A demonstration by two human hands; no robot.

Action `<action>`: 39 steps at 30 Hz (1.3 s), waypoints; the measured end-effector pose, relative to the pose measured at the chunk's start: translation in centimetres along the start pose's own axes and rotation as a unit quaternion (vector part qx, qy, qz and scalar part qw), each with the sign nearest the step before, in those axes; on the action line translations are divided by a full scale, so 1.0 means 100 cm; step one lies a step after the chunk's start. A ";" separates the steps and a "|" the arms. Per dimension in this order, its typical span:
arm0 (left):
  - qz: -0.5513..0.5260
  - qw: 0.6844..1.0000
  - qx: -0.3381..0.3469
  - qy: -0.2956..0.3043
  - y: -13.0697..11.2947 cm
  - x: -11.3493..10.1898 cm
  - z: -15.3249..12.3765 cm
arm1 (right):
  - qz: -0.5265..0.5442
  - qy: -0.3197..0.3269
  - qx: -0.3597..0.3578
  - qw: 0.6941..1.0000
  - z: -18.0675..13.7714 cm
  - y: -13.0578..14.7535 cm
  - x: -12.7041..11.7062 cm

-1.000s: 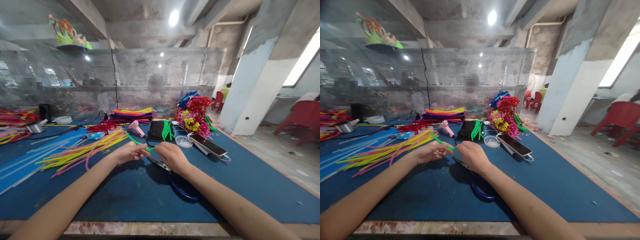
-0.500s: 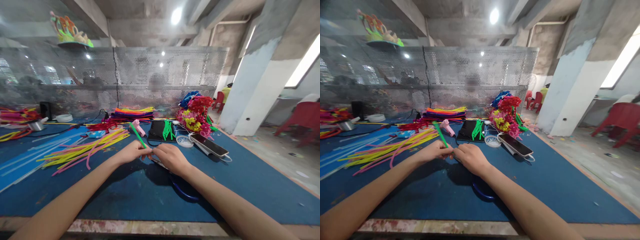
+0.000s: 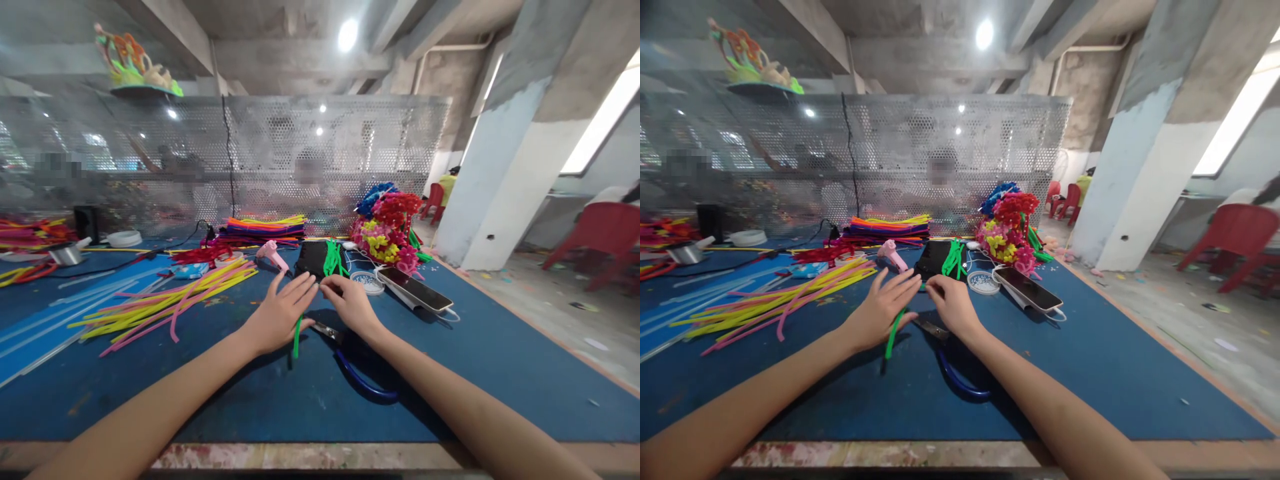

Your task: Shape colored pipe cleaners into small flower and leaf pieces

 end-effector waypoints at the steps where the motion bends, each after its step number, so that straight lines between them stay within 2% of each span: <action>1: -0.003 1.000 0.014 0.014 -0.003 0.005 0.000 | 0.021 0.000 0.025 0.999 0.002 -0.006 -0.001; 5: -0.003 0.998 0.037 0.048 -0.003 0.020 -0.003 | 0.115 -0.004 0.098 0.988 0.008 -0.025 -0.002; 10: -0.008 0.995 0.072 0.063 0.003 0.028 -0.004 | 0.283 0.004 0.224 0.933 0.005 -0.047 0.007; 13: -0.014 0.993 0.089 0.071 0.004 0.031 -0.004 | 0.335 0.015 0.259 0.906 -0.001 -0.049 0.014; 20: -0.008 0.994 0.098 0.053 0.004 0.027 -0.002 | 0.479 0.056 0.321 0.815 -0.007 -0.046 0.029; 23: -0.023 0.991 0.108 0.077 0.005 0.028 -0.004 | 0.513 0.044 0.327 0.792 -0.005 -0.046 0.026; 25: -0.020 0.994 0.047 0.096 0.019 0.033 -0.006 | 0.528 0.015 0.319 0.787 -0.003 -0.047 0.019; 27: 0.004 0.992 -0.086 0.097 0.046 0.035 -0.012 | 0.534 -0.020 0.304 0.789 -0.002 -0.049 0.011; 29: 0.019 0.971 -0.224 0.078 0.072 0.035 -0.025 | 0.527 -0.055 0.286 0.798 -0.001 -0.051 0.004; 30: 0.010 0.960 -0.272 0.064 0.080 0.035 -0.030 | 0.521 -0.072 0.277 0.804 -0.001 -0.052 0.002; 32: -0.065 0.946 -0.316 0.026 0.086 0.034 -0.035 | 0.502 -0.099 0.261 0.819 -0.002 -0.054 -0.001; 34: -0.214 0.922 -0.321 -0.019 0.080 0.034 -0.031 | 0.445 -0.108 0.232 0.858 -0.001 -0.051 -0.003; 35: -0.307 0.896 -0.320 -0.038 0.074 0.035 -0.027 | 0.403 -0.103 0.212 0.884 -0.001 -0.047 -0.003; 36: -0.401 0.855 -0.326 -0.053 0.066 0.036 -0.024 | 0.358 -0.092 0.188 0.910 0.000 -0.042 -0.003; 38: -0.564 0.743 -0.350 -0.080 0.048 0.041 -0.019 | 0.278 -0.066 0.143 0.948 -0.001 -0.029 0.000; 39: -0.627 0.681 -0.366 -0.092 0.039 0.044 -0.018 | 0.254 -0.058 0.129 0.957 -0.002 -0.023 0.001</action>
Point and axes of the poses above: each hand's wrist, its own z-axis towards the middle knuckle, its own x-axis out of the palm, y = z × x, the point moved 8 cm from there along z, towards the middle knuckle, and after that the axes turned 6 degrees about x, right-handed, at the moved point
